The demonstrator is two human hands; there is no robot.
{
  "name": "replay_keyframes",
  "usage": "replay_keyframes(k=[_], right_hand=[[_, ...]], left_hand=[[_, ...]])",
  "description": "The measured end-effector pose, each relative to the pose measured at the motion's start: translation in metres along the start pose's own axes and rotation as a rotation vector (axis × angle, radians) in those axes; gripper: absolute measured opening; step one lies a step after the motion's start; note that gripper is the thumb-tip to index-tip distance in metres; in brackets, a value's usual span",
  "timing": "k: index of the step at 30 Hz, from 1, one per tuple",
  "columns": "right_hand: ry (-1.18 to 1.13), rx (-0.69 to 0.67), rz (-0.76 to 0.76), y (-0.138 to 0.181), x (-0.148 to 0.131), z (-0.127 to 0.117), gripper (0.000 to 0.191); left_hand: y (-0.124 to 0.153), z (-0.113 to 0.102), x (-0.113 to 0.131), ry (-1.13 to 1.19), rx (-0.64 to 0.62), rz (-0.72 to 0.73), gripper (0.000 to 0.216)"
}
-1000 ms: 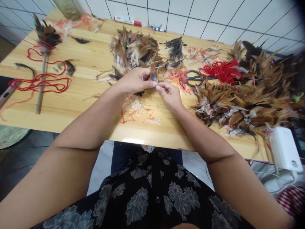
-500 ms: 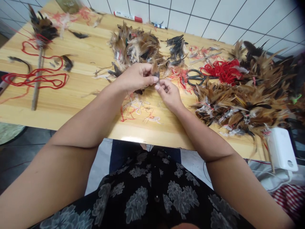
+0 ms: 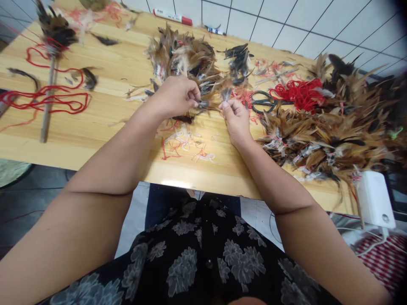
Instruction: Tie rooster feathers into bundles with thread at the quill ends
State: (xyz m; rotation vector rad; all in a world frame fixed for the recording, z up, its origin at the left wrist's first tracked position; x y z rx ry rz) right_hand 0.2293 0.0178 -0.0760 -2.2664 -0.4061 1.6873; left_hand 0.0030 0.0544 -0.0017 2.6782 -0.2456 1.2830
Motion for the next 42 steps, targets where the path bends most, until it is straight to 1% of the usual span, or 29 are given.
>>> replay_keyframes(k=[3,6,8,10,12,14,17,19,23,27,30,34,39,42], right_hand=[[0.002,0.007,-0.004,0.002,-0.001,0.001,0.059],[0.011,0.016,-0.013,0.004,-0.003,0.002,0.057],[0.021,0.017,-0.011,0.004,-0.005,0.002,0.057],[0.031,0.016,-0.013,0.005,-0.005,0.003,0.058],[0.044,0.016,-0.021,0.005,-0.004,0.003,0.059],[0.060,0.016,-0.029,0.006,-0.002,0.003,0.060],[0.072,0.015,-0.035,0.006,0.000,0.003,0.062],[0.073,0.015,-0.034,0.007,-0.001,0.003,0.063],[0.079,-0.005,-0.025,0.007,-0.007,0.004,0.065],[0.086,-0.007,-0.031,0.007,-0.013,0.004,0.062],[0.095,-0.017,-0.018,0.006,-0.015,0.005,0.056],[0.101,-0.032,-0.011,0.005,-0.014,0.005,0.049],[0.160,-0.084,-0.050,0.007,-0.012,0.006,0.034],[0.209,-0.111,-0.086,0.009,-0.012,0.007,0.031]], left_hand=[[-0.005,0.011,-0.005,0.006,-0.016,0.014,0.028],[-0.006,0.018,-0.006,-0.043,-0.009,0.033,0.027],[-0.004,0.018,-0.003,-0.100,0.013,0.040,0.026],[0.000,0.014,0.002,-0.107,0.045,0.030,0.023],[0.006,0.009,0.008,-0.030,0.052,0.011,0.021],[0.009,0.006,0.011,0.128,0.044,-0.031,0.028],[0.011,0.013,0.011,0.395,-0.049,-0.103,0.044],[0.010,0.020,0.010,0.512,-0.132,-0.102,0.050],[0.009,0.032,0.009,0.589,-0.223,-0.066,0.052],[0.010,0.040,0.009,0.596,-0.245,-0.026,0.057],[0.009,0.045,0.008,0.605,-0.218,-0.008,0.054],[0.006,0.051,0.004,0.583,-0.181,-0.018,0.042],[0.007,0.051,0.004,0.550,-0.191,-0.024,0.035],[0.008,0.050,0.006,0.520,-0.198,-0.026,0.031]])
Point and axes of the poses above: each hand's wrist, its own y-axis away from the middle knuckle, its own z-axis out of the palm, x = y × z, the point moved 3 cm from there along -y, towards the middle knuckle, and after that the axes turned 11 degrees about -z, right-handed, at the moved point
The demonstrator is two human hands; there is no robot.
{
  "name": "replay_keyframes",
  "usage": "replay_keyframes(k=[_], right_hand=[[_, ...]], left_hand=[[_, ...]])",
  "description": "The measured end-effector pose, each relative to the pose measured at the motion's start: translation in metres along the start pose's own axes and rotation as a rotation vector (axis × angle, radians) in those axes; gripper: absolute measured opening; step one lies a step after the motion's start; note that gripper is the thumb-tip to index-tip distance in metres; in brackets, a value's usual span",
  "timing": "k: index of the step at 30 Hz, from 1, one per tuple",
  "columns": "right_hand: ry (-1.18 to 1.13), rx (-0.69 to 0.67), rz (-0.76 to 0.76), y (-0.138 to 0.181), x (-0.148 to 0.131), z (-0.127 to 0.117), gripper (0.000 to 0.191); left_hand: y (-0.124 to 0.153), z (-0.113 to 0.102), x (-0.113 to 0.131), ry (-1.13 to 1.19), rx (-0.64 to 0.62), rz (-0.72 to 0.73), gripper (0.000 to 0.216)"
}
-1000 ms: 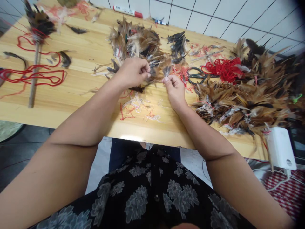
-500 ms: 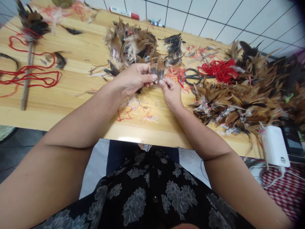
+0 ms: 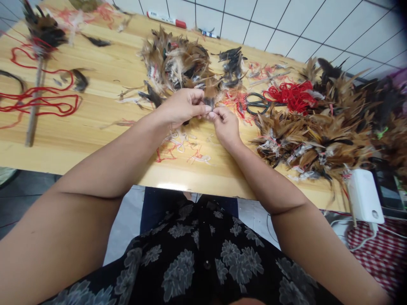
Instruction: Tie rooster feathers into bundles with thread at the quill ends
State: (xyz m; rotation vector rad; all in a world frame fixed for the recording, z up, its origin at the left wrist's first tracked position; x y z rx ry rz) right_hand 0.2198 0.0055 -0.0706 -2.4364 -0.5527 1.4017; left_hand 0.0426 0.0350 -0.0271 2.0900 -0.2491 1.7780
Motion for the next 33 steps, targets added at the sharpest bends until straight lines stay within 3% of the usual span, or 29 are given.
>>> replay_keyframes(k=[10,21,33], right_hand=[[-0.140,0.012,0.085,-0.001,-0.001,0.003,0.056],[-0.222,0.020,-0.001,-0.001,0.002,0.003,0.069],[-0.348,-0.043,-0.018,-0.009,0.011,-0.002,0.082]], left_hand=[[-0.004,-0.010,-0.001,0.208,-0.017,-0.034,0.042],[-0.003,-0.001,0.000,0.433,-0.108,-0.171,0.038],[0.000,-0.003,0.002,0.223,-0.053,-0.062,0.038]])
Point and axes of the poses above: each hand's wrist, its own y-axis away from the middle knuckle, its own z-axis out of the palm, x = y × z, the point moved 3 cm from there along -y, towards the middle knuckle, and after that the axes turned 11 degrees about -z, right-handed, at the moved point
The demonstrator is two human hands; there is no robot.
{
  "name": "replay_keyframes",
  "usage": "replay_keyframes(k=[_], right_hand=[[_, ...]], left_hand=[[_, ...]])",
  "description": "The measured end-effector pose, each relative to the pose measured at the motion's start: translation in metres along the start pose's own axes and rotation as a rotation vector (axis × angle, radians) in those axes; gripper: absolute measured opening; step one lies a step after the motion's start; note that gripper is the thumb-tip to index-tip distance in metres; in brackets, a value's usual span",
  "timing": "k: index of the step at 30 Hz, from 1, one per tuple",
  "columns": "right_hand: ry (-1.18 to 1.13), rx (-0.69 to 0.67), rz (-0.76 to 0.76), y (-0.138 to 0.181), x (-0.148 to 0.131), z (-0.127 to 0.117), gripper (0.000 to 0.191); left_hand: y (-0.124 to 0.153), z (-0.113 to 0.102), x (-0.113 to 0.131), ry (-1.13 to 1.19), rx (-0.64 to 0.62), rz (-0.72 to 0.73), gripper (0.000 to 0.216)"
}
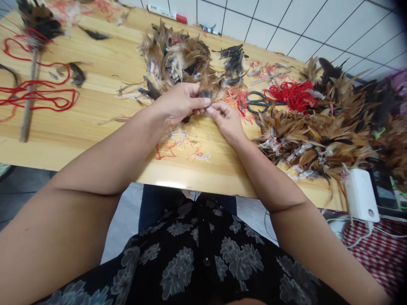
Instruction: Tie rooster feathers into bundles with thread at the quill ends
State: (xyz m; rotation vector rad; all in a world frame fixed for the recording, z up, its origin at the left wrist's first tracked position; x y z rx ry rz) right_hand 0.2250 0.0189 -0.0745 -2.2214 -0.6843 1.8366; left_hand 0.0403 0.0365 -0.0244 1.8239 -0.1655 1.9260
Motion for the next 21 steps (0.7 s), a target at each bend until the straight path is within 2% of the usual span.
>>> replay_keyframes(k=[3,6,14,21], right_hand=[[0.034,-0.020,0.009,-0.001,0.000,0.000,0.075],[0.054,-0.020,-0.017,0.001,-0.001,0.000,0.067],[-0.027,0.023,-0.054,0.002,0.001,-0.003,0.064],[0.104,-0.076,-0.074,0.004,-0.010,0.002,0.065]], left_hand=[[0.000,0.004,-0.003,-0.063,0.051,0.030,0.028],[-0.002,0.005,-0.004,-0.104,0.071,0.049,0.030],[-0.001,0.005,0.003,0.018,-0.067,0.053,0.030],[-0.005,0.006,-0.004,-0.032,0.039,0.109,0.032]])
Point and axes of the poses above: each hand's wrist, its own y-axis away from the middle knuckle, its own z-axis out of the palm, x = y × z, the point moved 3 cm from there along -y, towards the middle knuckle, and after that the axes turned 11 degrees about -z, right-handed, at the moved point
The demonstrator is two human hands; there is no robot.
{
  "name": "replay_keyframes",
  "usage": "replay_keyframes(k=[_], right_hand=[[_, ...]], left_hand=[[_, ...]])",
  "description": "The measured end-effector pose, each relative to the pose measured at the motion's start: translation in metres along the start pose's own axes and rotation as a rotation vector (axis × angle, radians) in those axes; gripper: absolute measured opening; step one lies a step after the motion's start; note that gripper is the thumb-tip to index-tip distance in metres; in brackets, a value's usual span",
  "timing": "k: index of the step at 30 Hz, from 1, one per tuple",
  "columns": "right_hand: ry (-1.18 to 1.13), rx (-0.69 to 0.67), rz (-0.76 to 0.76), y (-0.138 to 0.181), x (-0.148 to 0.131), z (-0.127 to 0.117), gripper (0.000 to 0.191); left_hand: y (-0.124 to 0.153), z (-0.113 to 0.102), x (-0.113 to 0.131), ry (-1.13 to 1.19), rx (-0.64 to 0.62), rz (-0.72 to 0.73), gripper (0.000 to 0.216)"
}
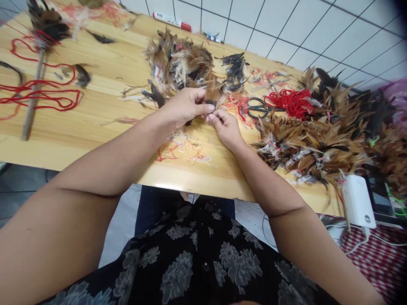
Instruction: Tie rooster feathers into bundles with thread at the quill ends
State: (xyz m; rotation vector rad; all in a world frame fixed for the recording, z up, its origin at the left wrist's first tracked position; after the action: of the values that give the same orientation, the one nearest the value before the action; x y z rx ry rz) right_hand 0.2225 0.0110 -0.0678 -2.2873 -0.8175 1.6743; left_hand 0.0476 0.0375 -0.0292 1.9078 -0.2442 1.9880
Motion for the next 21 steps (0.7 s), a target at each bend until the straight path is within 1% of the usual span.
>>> replay_keyframes(k=[3,6,9,12,14,17,18,19,21], right_hand=[[-0.065,0.014,-0.011,0.000,0.000,0.000,0.071],[-0.105,0.049,0.033,0.001,0.005,-0.001,0.077],[-0.113,0.076,0.070,0.001,0.007,-0.001,0.077],[-0.106,0.108,0.086,0.001,0.005,-0.002,0.073],[-0.081,0.135,0.116,0.001,0.004,-0.003,0.069],[-0.066,0.170,0.150,0.002,0.006,-0.006,0.067],[-0.068,0.179,0.150,0.002,0.007,-0.006,0.067],[-0.068,0.185,0.147,0.002,0.008,-0.006,0.067],[-0.065,0.194,0.135,0.002,0.010,-0.006,0.069]], left_hand=[[0.000,-0.003,0.001,-0.055,0.021,0.003,0.033],[0.002,-0.003,0.004,-0.119,0.050,0.007,0.029],[0.004,0.000,0.009,-0.151,0.064,-0.002,0.029],[0.007,-0.002,0.019,-0.170,0.024,-0.006,0.028],[0.009,-0.012,0.029,-0.197,0.069,0.016,0.025],[0.012,-0.040,0.042,-0.281,0.274,0.068,0.022],[0.013,-0.048,0.045,-0.332,0.312,0.090,0.022],[0.012,-0.054,0.046,-0.388,0.317,0.110,0.021],[0.010,-0.059,0.045,-0.498,0.262,0.119,0.022]])
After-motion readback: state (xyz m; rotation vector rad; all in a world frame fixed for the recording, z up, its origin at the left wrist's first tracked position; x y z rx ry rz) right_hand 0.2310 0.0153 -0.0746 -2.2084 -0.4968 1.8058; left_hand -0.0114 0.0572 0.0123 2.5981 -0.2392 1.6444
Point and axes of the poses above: each hand's wrist, its own y-axis away from the middle knuckle, its own z-axis out of the palm, x = y × z, the point moved 3 cm from there along -y, towards the middle knuckle, and after that the axes turned 11 degrees about -z, right-handed, at the moved point
